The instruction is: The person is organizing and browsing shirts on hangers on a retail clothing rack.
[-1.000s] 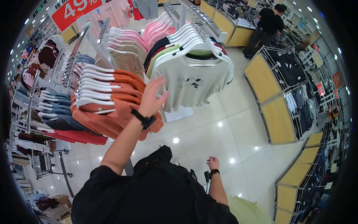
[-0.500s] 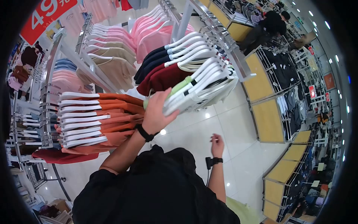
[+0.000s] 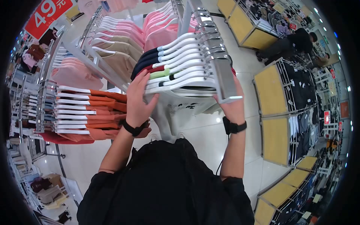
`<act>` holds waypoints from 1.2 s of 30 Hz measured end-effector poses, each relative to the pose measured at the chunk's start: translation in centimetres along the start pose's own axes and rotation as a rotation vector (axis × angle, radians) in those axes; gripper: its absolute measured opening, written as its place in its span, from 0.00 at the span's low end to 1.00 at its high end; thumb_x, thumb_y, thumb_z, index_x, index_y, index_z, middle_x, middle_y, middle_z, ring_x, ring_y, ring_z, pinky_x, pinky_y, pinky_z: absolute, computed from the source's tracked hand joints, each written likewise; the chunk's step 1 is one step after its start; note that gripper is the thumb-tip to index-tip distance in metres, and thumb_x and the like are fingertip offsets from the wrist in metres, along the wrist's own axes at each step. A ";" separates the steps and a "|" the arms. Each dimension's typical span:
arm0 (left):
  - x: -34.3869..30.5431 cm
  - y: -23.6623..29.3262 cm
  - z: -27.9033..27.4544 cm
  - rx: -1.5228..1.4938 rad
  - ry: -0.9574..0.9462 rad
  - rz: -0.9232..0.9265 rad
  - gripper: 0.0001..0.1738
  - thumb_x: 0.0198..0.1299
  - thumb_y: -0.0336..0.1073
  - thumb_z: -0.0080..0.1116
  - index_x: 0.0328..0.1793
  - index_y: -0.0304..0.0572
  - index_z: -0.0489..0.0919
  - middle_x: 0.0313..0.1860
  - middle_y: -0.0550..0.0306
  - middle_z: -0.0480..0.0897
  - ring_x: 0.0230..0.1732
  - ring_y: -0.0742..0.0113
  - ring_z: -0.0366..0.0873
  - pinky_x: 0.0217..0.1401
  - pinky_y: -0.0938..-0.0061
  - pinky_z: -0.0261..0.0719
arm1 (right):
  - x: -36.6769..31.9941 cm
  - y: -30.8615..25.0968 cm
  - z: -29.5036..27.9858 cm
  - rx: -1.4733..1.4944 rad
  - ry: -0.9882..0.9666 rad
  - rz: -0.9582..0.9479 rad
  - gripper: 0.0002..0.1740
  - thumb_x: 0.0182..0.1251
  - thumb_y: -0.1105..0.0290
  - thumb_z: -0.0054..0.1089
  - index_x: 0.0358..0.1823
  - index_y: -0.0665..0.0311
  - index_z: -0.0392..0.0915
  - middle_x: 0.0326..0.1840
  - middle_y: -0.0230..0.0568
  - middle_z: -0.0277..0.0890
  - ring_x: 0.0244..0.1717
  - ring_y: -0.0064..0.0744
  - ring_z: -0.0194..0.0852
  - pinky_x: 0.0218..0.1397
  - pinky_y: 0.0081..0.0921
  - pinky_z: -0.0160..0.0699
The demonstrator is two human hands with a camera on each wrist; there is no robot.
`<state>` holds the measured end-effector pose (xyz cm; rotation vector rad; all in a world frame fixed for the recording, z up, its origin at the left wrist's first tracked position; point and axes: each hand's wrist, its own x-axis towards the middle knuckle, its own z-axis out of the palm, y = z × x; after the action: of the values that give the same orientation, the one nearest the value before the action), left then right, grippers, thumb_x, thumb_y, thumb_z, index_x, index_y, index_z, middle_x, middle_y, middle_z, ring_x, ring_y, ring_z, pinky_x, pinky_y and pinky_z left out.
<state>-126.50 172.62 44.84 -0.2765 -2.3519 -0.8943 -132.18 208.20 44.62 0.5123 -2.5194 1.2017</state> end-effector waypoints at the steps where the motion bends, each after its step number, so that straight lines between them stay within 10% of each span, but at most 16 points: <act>1: 0.4 0.2 0.7 0.016 0.007 -0.009 0.40 0.55 0.32 0.73 0.77 0.43 0.75 0.79 0.46 0.74 0.77 0.44 0.71 0.78 0.51 0.64 | 0.5 2.3 1.4 -0.038 -0.021 0.079 0.37 0.66 0.78 0.66 0.78 0.64 0.70 0.80 0.54 0.69 0.80 0.52 0.67 0.82 0.44 0.65; 6: 0.7 1.4 3.2 0.203 0.067 -0.019 0.39 0.57 0.31 0.70 0.78 0.47 0.75 0.80 0.46 0.72 0.79 0.42 0.68 0.80 0.49 0.63 | 1.1 4.4 2.1 -0.034 0.008 -0.018 0.36 0.65 0.85 0.54 0.78 0.65 0.72 0.83 0.53 0.66 0.82 0.55 0.64 0.84 0.43 0.61; 14: -1.5 1.7 3.4 -0.021 0.188 -0.127 0.27 0.61 0.23 0.66 0.67 0.40 0.75 0.80 0.40 0.73 0.81 0.39 0.67 0.84 0.49 0.61 | -0.3 1.9 0.4 -0.027 0.000 -0.218 0.40 0.59 0.74 0.71 0.77 0.65 0.72 0.85 0.52 0.64 0.84 0.57 0.58 0.86 0.49 0.54; 27: -9.5 3.9 0.2 0.145 0.161 -0.228 0.37 0.61 0.32 0.68 0.79 0.45 0.71 0.85 0.43 0.66 0.83 0.38 0.64 0.86 0.42 0.58 | -1.4 2.5 1.9 -0.021 0.094 -0.205 0.32 0.67 0.77 0.64 0.74 0.68 0.73 0.84 0.54 0.65 0.82 0.57 0.63 0.84 0.50 0.58; 30: -14.0 4.1 -1.2 -0.006 0.135 -0.356 0.27 0.65 0.29 0.68 0.71 0.42 0.78 0.76 0.49 0.77 0.59 0.60 0.84 0.57 0.67 0.85 | -2.6 -0.6 1.6 0.009 0.126 -0.244 0.34 0.67 0.81 0.61 0.77 0.68 0.71 0.86 0.53 0.62 0.84 0.56 0.60 0.86 0.50 0.55; 36: -24.7 4.7 -2.9 -0.093 -0.057 -0.615 0.19 0.71 0.36 0.65 0.65 0.42 0.82 0.56 0.51 0.87 0.56 0.58 0.87 0.62 0.65 0.84 | -7.7 -4.1 3.5 -0.031 0.136 -0.348 0.29 0.70 0.80 0.58 0.74 0.63 0.76 0.83 0.52 0.67 0.84 0.54 0.62 0.86 0.50 0.53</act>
<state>-103.69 174.68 34.18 0.4180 -2.4873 -1.2870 -123.90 204.50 42.14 0.7941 -2.2156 1.0268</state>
